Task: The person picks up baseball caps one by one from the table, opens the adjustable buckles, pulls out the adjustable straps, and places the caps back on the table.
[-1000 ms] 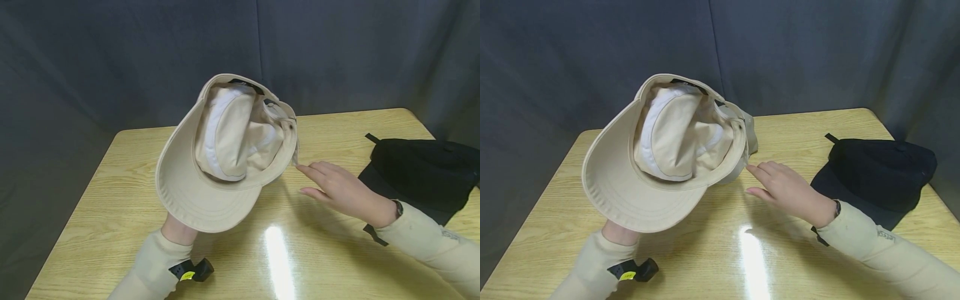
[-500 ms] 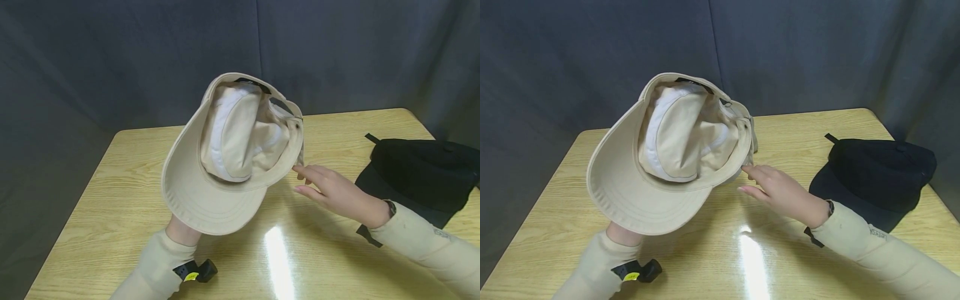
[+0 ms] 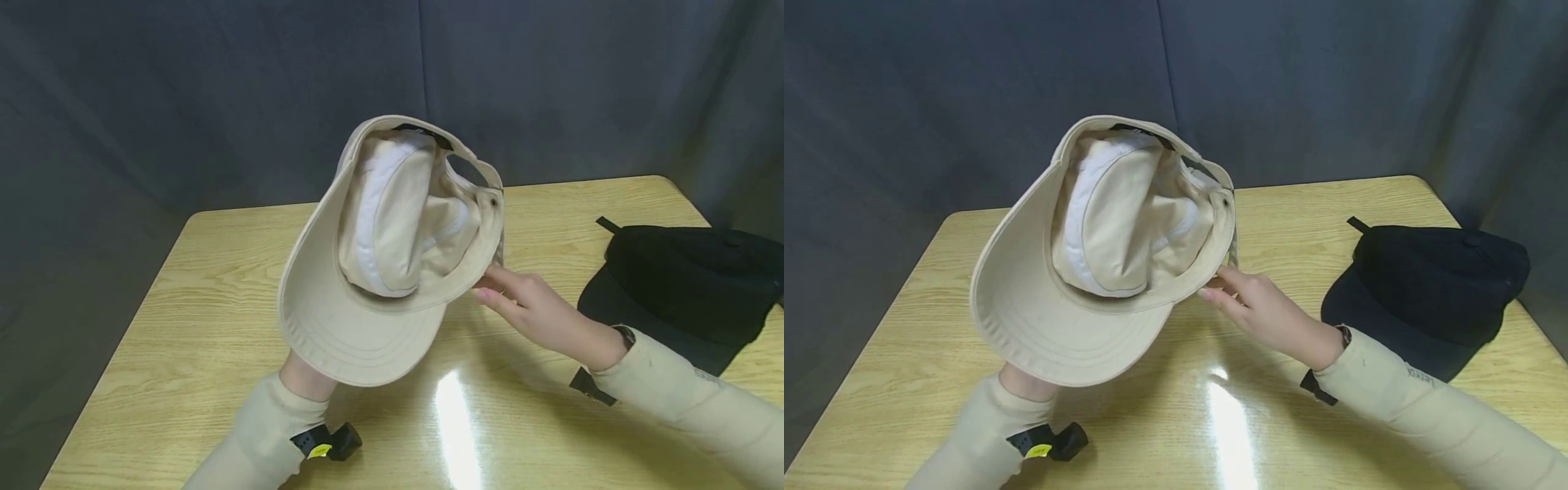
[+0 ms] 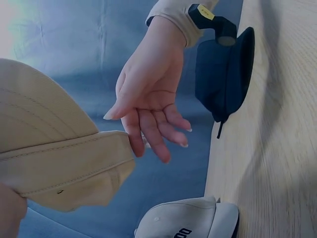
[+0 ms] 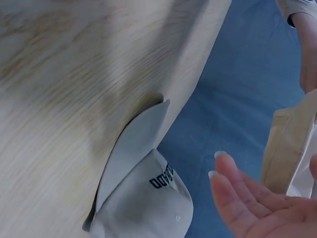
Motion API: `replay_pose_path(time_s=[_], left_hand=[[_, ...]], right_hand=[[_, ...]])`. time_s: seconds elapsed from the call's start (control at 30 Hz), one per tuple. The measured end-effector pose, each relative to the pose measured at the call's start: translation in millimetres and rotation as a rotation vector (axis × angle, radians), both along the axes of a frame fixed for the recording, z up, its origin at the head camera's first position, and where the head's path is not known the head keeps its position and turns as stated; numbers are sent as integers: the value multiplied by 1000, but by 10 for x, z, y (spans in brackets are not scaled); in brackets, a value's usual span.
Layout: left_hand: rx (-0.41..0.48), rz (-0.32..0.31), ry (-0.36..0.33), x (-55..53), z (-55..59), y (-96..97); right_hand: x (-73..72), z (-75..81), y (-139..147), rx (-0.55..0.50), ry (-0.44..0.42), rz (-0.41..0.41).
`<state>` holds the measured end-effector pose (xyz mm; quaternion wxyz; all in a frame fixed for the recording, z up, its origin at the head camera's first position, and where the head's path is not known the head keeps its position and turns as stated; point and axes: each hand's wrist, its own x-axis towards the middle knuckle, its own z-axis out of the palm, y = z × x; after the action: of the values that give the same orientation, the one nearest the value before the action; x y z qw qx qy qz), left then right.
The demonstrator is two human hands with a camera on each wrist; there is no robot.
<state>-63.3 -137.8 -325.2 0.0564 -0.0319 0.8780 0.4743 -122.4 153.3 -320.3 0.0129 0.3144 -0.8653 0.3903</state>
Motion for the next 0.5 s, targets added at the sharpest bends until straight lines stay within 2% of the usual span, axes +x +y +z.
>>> replay_pose_path(time_s=[0.03, 0.1, 0.2, 0.37, 0.4, 0.43, 0.5], left_hand=[[-3, 2, -4, 2, 7, 8], [73, 15, -3, 6, 13, 21], [107, 29, -9, 5, 12, 43], [-2, 66, -66, -9, 16, 101], [78, 73, -54, -20, 14, 117], [211, 86, -35, -34, 24, 137], [579, 73, 17, -65, 47, 182]], right_hand=[[-1, 2, -4, -18, -12, -8], [-7, 9, -12, -56, -41, -16], [-29, 8, -26, -124, -118, -19], [-57, 19, -59, -253, -270, -24], [-56, 27, -66, -273, -294, -32], [-54, 36, -74, -294, -317, -39], [-60, 32, -86, -337, -361, -52]])
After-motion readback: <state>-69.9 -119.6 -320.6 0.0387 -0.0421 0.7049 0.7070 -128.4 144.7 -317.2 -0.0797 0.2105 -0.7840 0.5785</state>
